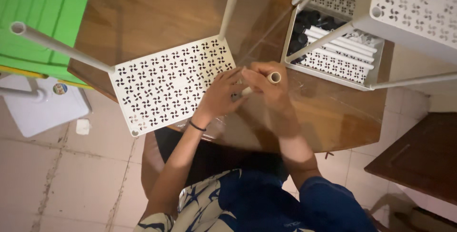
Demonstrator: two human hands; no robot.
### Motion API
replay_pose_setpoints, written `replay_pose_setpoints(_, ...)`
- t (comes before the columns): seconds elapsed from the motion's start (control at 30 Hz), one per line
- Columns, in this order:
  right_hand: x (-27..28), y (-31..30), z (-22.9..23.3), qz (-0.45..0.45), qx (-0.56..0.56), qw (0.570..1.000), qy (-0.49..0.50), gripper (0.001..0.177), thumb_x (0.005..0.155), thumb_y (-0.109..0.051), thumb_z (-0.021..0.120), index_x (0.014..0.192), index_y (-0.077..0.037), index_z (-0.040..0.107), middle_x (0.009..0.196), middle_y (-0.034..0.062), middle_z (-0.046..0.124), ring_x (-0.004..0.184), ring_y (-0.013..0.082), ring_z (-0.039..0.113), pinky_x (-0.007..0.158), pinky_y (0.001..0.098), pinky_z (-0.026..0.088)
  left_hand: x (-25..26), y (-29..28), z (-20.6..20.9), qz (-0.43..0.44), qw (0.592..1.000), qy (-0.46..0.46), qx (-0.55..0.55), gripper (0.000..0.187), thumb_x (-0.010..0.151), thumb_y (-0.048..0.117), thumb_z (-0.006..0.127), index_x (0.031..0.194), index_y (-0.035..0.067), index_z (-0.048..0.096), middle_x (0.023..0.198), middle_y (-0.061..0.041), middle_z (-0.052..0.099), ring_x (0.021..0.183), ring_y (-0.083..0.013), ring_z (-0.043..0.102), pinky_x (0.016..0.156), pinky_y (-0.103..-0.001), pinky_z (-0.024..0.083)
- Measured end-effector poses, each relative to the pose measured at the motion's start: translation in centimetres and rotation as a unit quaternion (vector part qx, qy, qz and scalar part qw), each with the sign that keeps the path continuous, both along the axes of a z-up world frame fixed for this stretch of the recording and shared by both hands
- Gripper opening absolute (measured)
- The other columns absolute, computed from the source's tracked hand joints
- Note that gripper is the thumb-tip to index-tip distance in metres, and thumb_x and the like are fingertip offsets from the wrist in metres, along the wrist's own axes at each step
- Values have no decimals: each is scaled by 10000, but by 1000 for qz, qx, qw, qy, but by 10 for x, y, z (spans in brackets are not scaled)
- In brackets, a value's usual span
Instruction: The person assembles a white plastic shelving unit by inserting white plastic poles into the corner holes of perforated trays. They handle multiple trays and poles, connecting them to form a multi-tiered structure on a wooden table.
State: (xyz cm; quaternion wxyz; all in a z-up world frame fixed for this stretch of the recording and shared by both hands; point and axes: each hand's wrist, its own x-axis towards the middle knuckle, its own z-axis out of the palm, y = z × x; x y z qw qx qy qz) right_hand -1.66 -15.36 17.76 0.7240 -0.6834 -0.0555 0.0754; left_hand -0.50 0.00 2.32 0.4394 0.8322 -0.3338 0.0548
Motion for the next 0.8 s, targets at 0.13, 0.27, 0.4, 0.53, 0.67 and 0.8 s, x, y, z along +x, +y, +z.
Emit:
replay_pose_setpoints(0.13, 4, -1, 34, 100, 9, 995, 22, 190, 870, -81, 691, 746, -13, 564, 845, 53, 581, 780, 114, 554, 736, 311, 435, 0, -1, 6, -1, 1000, -7, 18, 427, 823, 350, 808, 1154, 92, 729, 1265, -111, 670, 1405, -355, 472, 1148, -496, 360)
replay_pose_setpoints(0.27, 59, -17, 23, 455, 99, 882, -76, 406, 978, -107, 712, 705, -16, 425, 898, 144, 582, 772, 193, 539, 731, 393, 432, -3, 0, 7, 12, 999, 51, 7, 369, 873, 336, 771, 1152, 97, 734, 1293, -128, 671, 1337, -341, 502, 1143, -475, 374)
replay_pose_setpoints(0.4, 80, -19, -9, 574, 268, 773, -15, 404, 890, -80, 688, 583, 23, 446, 616, 128, 528, 497, 180, 449, 479, 352, 344, -3, -2, 4, 13, 1000, 0, 17, 263, 904, 286, 733, 1078, 90, 748, 1379, -129, 657, 1405, -317, 491, 1161, -463, 372)
replay_pose_setpoints(0.53, 79, -29, -24, 519, 220, 825, -52, 443, 848, -98, 702, 565, -10, 373, 502, 88, 358, 426, 212, 355, 464, 381, 252, -1, -4, 0, 18, 1000, -2, 12, 266, 903, 305, 729, 1039, 80, 769, 1421, -144, 625, 1406, -327, 469, 1145, -462, 359)
replay_pose_setpoints(0.67, 52, -40, -29, 312, 73, 943, -88, 454, 846, -131, 729, 592, -51, 361, 523, 56, 330, 450, 157, 332, 498, 340, 234, -1, -6, -1, 10, 999, 12, 34, 298, 899, 304, 729, 1084, 73, 756, 1423, -157, 615, 1424, -336, 455, 1161, -467, 340)
replay_pose_setpoints(0.8, 2, -24, -19, 15, 3, 999, -40, 203, 810, -116, 752, 741, 0, 602, 731, 57, 522, 649, 129, 488, 558, 317, 330, -4, -7, -1, 22, 999, 36, 7, 339, 919, 289, 730, 1200, 99, 728, 1421, -169, 610, 1427, -344, 449, 1173, -470, 329)
